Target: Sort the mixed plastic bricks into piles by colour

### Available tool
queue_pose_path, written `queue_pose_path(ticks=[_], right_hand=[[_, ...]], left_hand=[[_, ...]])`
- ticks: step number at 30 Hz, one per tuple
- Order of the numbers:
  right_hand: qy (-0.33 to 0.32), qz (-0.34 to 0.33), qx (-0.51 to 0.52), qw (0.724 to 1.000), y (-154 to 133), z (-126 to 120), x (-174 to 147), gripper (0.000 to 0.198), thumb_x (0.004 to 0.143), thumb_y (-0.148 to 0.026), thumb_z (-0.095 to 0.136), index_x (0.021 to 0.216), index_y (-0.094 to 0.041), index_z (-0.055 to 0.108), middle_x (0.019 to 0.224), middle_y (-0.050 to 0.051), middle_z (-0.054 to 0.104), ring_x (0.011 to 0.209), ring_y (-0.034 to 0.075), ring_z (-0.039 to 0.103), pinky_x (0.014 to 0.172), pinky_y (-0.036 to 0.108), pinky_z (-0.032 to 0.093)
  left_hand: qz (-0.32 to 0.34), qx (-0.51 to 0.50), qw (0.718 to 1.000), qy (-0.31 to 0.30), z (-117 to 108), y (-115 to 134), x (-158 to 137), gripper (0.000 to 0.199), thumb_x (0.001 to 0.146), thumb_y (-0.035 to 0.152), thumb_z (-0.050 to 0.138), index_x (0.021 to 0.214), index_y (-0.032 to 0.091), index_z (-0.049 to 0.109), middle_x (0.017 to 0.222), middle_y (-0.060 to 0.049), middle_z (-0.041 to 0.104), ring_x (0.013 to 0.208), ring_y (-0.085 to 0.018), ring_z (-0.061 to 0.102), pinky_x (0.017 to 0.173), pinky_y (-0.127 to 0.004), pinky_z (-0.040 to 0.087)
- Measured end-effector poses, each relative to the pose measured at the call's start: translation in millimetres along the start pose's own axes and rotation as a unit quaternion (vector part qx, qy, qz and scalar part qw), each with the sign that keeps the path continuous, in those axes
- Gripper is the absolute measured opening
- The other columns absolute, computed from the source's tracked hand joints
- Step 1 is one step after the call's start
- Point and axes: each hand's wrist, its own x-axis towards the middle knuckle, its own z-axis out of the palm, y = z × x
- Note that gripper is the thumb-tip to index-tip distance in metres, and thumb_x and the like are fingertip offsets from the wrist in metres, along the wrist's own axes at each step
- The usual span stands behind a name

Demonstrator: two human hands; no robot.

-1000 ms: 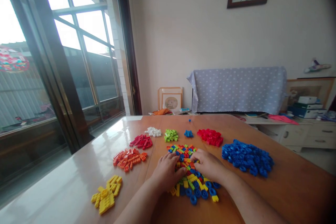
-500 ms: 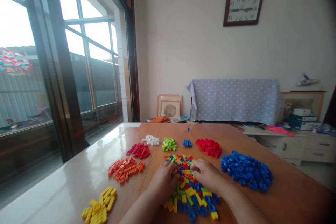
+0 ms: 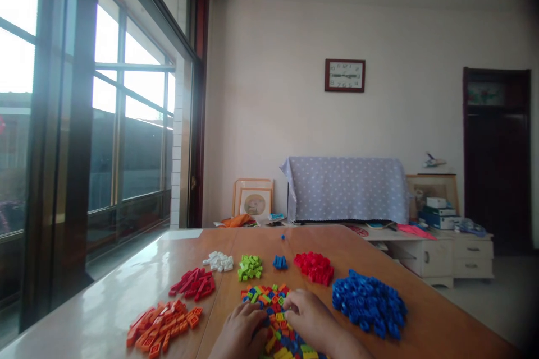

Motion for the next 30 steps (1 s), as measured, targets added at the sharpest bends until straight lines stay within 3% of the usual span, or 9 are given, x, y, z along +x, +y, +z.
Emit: queue_pose_path(ticks=[7, 24, 30], right_hand=[[-0.005, 0.004, -0.004, 1.0, -3.7, -1.8, -1.7, 0.019, 0.077, -0.021, 0.057, 0.087, -0.022, 0.073, 0.09, 0.002, 0.072, 0.084, 0.017, 0.063, 0.071, 0.024, 0.037], [-0.003, -0.011, 0.0, 1.0, -1.1, 2.7, -2.3, 0.015, 0.078, -0.022, 0.059, 0.085, -0.021, 0.073, 0.089, 0.002, 0.073, 0.082, 0.016, 0.062, 0.07, 0.024, 0.036], [-0.006, -0.01, 0.004, 1.0, -0.7, -0.1, -2.7, 0.013, 0.077, -0.022, 0.06, 0.083, -0.02, 0.071, 0.088, 0.002, 0.07, 0.082, 0.016, 0.062, 0.07, 0.023, 0.037]], left_hand=[[-0.034, -0.002, 0.999, 0.019, 2.4, 0.2, 3.0, 0.017, 0.088, 0.032, 0.053, 0.087, 0.022, 0.067, 0.1, -0.008, 0.068, 0.097, -0.024, 0.06, 0.084, -0.032, 0.047], [-0.059, -0.007, 0.998, 0.009, 2.9, 1.0, 5.4, 0.006, 0.077, 0.017, 0.054, 0.079, 0.021, 0.058, 0.095, -0.004, 0.066, 0.094, -0.021, 0.058, 0.078, -0.029, 0.042], [-0.093, -0.022, 0.994, 0.052, -4.1, 8.1, 3.5, 0.009, 0.081, 0.018, 0.055, 0.086, 0.023, 0.061, 0.098, -0.003, 0.069, 0.097, -0.021, 0.061, 0.083, -0.029, 0.042]])
